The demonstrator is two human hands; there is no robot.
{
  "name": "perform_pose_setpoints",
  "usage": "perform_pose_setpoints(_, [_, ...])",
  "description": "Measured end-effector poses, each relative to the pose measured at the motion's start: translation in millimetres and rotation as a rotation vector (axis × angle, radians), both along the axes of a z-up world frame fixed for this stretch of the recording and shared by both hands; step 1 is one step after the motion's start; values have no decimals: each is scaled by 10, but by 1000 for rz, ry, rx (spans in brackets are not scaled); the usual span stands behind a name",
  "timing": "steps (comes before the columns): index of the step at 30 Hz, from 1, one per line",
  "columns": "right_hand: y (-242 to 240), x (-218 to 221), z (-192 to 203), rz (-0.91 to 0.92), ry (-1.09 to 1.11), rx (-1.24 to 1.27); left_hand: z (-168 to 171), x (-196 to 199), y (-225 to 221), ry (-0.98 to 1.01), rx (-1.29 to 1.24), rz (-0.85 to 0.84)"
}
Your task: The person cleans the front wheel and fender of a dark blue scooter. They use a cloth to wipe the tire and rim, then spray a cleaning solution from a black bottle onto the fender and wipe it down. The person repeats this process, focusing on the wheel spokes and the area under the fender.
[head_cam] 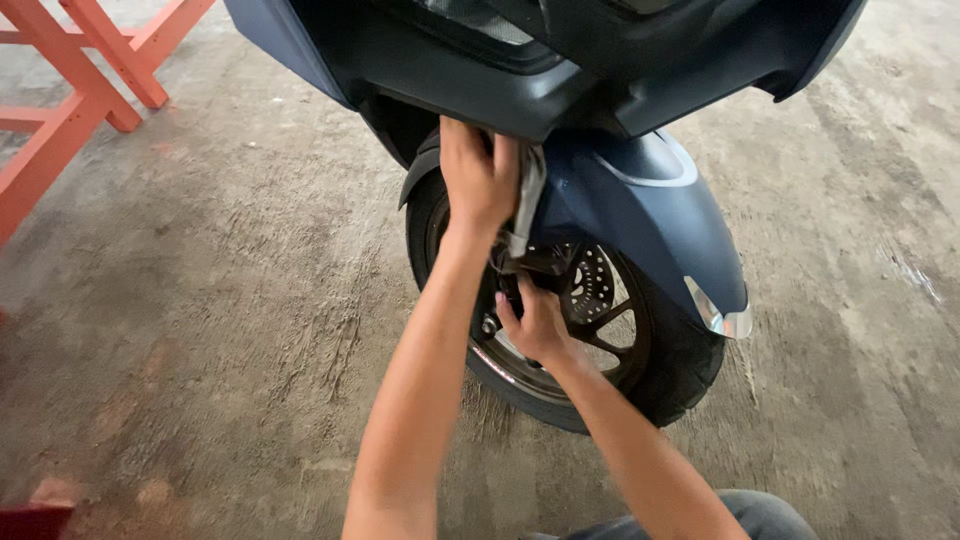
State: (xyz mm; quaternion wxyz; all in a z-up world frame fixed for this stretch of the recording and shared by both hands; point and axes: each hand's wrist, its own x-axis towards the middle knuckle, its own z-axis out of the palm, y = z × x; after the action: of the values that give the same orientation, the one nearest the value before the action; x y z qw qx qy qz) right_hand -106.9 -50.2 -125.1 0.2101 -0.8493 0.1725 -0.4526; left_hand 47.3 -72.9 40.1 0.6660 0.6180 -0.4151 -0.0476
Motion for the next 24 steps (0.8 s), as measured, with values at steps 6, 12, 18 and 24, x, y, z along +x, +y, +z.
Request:
perform_pose_setpoints(6, [-66,12,-158,-59,256,338,-256,-357,464,-242,-162,129])
perform_pose_setpoints(12, [-170,32,-254,-31,123,10,-458,-421,673,-586,-93,163])
perform_pose_setpoints(18, [-149,102,-233,-35,104,70,-130,-476,384,-948,14,116])
perform_pose_setpoints(24, [-229,74,-456,-53,214,115,-272,-571,275,-1178,-153,-152])
